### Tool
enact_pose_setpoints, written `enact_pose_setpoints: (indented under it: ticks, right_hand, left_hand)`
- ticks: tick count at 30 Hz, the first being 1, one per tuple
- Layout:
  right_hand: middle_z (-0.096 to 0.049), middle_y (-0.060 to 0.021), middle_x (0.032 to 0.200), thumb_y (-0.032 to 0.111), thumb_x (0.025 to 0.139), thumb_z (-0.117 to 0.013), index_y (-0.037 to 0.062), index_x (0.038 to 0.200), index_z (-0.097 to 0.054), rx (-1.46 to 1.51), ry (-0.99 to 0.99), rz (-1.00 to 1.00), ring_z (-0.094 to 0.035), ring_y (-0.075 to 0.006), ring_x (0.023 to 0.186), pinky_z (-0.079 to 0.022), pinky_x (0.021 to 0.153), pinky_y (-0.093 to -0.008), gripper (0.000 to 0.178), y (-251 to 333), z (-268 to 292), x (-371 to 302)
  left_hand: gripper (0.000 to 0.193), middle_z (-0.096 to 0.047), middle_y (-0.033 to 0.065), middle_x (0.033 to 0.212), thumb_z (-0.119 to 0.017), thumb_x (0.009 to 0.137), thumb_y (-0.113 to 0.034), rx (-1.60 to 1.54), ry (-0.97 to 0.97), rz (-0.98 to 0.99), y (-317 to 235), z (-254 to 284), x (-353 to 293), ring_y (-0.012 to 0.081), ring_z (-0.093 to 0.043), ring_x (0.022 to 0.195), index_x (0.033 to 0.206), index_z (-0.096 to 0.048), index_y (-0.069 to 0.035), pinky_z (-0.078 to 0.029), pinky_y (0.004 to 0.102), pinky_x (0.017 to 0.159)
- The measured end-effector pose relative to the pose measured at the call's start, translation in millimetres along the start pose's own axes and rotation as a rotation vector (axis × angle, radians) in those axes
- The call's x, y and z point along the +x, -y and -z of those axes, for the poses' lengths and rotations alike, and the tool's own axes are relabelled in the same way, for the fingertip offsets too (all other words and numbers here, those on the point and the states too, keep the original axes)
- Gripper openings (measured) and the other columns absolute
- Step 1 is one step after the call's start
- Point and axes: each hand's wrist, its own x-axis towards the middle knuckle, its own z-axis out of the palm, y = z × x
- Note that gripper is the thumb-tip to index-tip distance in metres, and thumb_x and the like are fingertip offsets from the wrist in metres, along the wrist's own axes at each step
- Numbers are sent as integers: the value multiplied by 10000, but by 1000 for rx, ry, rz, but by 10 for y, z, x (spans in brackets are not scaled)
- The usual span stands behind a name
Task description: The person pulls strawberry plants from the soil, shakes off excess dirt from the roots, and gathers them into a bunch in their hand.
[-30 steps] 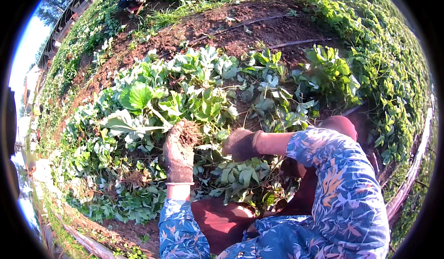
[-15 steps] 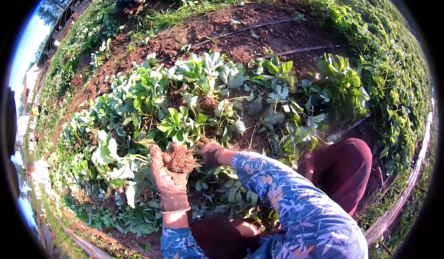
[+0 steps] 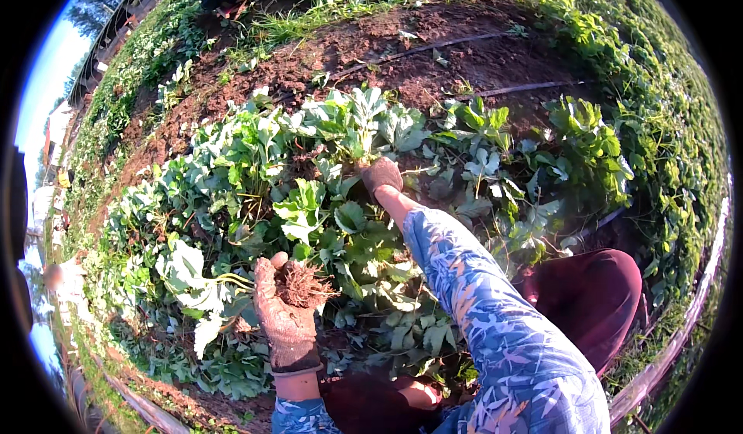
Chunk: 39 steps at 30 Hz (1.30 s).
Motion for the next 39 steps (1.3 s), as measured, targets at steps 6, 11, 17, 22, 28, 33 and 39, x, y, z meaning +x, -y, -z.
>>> enact_pose_setpoints:
  ticks: [6, 11, 17, 22, 28, 33, 39]
  right_hand:
    - [-682, -115, 905, 416, 734, -659, 146, 922, -696, -202, 192, 195, -654, -310, 864, -529, 740, -392, 331, -237, -168, 176]
    - [-547, -36, 559, 154, 759, -653, 83, 657, -609, 749, 321, -79, -528, -189, 426, -399, 378, -308, 132, -804, 423, -242]
    - [-656, -103, 820, 112, 790, -606, 34, 875, -618, 1545, 687, -24, -610, -189, 663, -500, 588, -348, 117, -1373, 1188, -488]
    - [-675, -86, 910, 138, 812, -656, 59, 1015, -668, 1054, 518, -163, -656, -205, 833, -528, 777, -387, 218, -1567, 1419, -571]
    - [-683, -89, 902, 166, 825, -669, 81, 977, -663, 1016, 365, -268, -659, -251, 775, -529, 714, -412, 174, -1656, 1538, -748]
    - [-670, -106, 961, 53, 811, -666, 43, 1000, -613, 1074, 495, -138, -654, -261, 836, -567, 724, -441, 197, -1593, 1825, -1127]
    - [-673, -134, 856, 120, 810, -719, -24, 896, -647, 1244, 823, 315, -617, -197, 710, -498, 622, -317, 181, -1058, 2207, -1773]
  left_hand:
    - [256, -653, 58, 869, -591, 931, -270, 19, 24, 22, -31, -56, -92, 177, -627, 785, 994, -648, -29, -532, 323, 691]
    - [262, -647, 57, 861, -599, 924, -278, 12, 56, 19, -16, -38, -72, 192, -631, 762, 1002, -640, -31, -543, 359, 679]
    - [250, -647, 62, 856, -592, 929, -267, -13, 84, 94, 72, -115, -228, 205, -633, 756, 997, -638, -31, -553, 378, 672]
    - [253, -648, 65, 882, -599, 919, -241, 68, 224, 85, 97, -182, -457, 184, -633, 787, 1005, -633, -5, -539, 327, 692]
    - [194, -656, 50, 900, -631, 902, -181, 14, 241, 90, 138, -217, -592, 176, -635, 786, 1059, -640, -67, -526, 298, 653]
    - [288, -654, 91, 1089, -616, 918, -192, 54, 289, 75, 176, -222, -661, 202, -642, 832, 1179, -600, -72, -539, 338, 710]
    - [201, -676, 38, 935, -681, 874, -199, 136, 346, 102, 296, -194, -748, 156, -644, 795, 1021, -659, -64, -546, 307, 703]
